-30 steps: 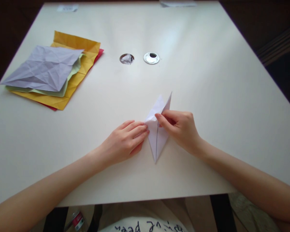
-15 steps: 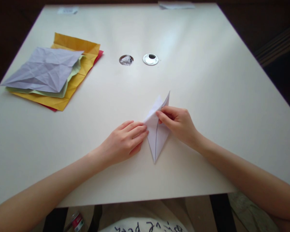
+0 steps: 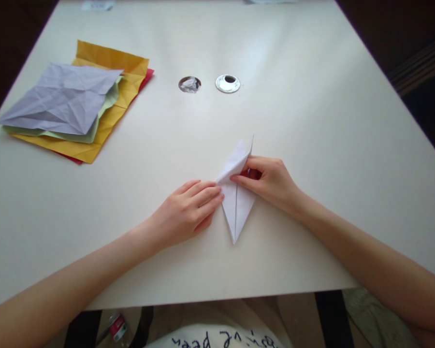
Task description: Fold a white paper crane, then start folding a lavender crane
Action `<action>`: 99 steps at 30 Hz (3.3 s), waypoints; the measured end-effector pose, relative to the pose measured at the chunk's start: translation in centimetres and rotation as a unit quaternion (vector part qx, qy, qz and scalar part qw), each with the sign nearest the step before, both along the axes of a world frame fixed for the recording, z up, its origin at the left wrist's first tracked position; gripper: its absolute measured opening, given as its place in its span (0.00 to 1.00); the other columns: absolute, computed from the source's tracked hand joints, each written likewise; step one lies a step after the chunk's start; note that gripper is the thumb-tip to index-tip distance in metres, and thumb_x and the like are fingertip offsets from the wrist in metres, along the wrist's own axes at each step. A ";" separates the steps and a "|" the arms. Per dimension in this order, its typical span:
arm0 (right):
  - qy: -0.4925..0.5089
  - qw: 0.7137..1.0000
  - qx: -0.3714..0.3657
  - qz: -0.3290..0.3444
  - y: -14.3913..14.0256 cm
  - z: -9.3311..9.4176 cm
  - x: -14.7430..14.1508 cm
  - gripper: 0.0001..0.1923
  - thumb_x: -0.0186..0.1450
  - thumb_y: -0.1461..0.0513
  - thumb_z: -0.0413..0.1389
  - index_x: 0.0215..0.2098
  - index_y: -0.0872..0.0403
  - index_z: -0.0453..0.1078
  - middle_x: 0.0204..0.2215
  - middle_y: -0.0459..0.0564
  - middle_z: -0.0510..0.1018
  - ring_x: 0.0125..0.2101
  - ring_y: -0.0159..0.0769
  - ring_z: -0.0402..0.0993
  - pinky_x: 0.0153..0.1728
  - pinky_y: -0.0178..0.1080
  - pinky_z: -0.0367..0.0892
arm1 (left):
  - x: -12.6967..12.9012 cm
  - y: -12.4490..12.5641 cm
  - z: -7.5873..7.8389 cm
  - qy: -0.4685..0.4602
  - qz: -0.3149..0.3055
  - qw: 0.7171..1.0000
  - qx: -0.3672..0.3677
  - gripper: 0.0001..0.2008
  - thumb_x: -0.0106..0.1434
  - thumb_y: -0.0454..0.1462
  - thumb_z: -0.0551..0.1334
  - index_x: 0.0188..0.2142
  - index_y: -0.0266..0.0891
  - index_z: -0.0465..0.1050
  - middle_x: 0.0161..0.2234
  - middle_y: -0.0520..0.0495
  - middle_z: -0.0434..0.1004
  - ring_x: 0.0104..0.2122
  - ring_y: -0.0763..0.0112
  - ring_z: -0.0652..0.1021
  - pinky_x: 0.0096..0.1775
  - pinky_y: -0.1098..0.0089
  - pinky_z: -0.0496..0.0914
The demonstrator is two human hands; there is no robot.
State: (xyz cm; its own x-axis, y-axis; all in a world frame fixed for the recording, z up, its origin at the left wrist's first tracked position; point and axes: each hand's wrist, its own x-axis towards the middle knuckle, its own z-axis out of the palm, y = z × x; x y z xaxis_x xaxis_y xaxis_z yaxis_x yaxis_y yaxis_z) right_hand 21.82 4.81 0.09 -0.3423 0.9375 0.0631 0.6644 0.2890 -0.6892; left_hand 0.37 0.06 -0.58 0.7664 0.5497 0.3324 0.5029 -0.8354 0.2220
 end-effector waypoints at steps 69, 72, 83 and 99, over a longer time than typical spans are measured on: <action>-0.014 1.000 -0.011 0.009 -0.1 0.0 0.2 0.12 0.54 0.62 0.59 0.17 0.56 0.62 0.18 0.43 0.67 0.19 0.26 0.60 0.22 0.33 0.55 | 0.4 -1.1 -0.4 0.034 -0.043 0.996 0.068 0.15 0.64 0.32 0.55 0.49 0.31 0.67 0.50 0.45 0.72 0.51 0.66 0.72 0.51 0.66 0.67; -0.011 1.000 -0.011 0.007 -0.1 -0.1 0.3 0.12 0.54 0.62 0.59 0.17 0.56 0.62 0.17 0.43 0.67 0.19 0.26 0.60 0.22 0.33 0.55 | 0.5 -0.9 -0.4 0.052 -0.005 0.998 0.029 0.17 0.65 0.35 0.52 0.53 0.33 0.64 0.54 0.45 0.69 0.53 0.67 0.69 0.53 0.63 0.64; 0.013 1.000 -0.015 0.014 -0.3 0.2 0.2 0.13 0.58 0.60 0.56 0.18 0.56 0.62 0.17 0.42 0.64 0.19 0.25 0.57 0.22 0.32 0.53 | 0.6 -0.7 0.2 0.043 -0.009 0.999 -0.005 0.20 0.64 0.38 0.54 0.53 0.30 0.64 0.54 0.40 0.67 0.54 0.62 0.68 0.53 0.62 0.65; 0.019 0.996 -0.082 0.034 -1.1 0.6 -0.1 0.08 0.58 0.60 0.56 0.25 0.56 0.68 0.18 0.41 0.68 0.19 0.25 0.59 0.23 0.31 0.56 | 0.3 -1.1 0.0 0.040 -0.048 0.996 -0.067 0.19 0.64 0.37 0.53 0.53 0.35 0.64 0.56 0.44 0.65 0.57 0.65 0.66 0.55 0.63 0.64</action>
State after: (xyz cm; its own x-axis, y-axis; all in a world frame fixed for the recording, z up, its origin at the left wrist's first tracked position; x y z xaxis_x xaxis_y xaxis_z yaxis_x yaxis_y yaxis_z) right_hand 21.67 3.72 0.73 -0.4057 0.9109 -0.0754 0.6198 0.2136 -0.7551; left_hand 0.69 -1.02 -0.55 0.8384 0.5080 0.1974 0.4429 -0.8462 0.2963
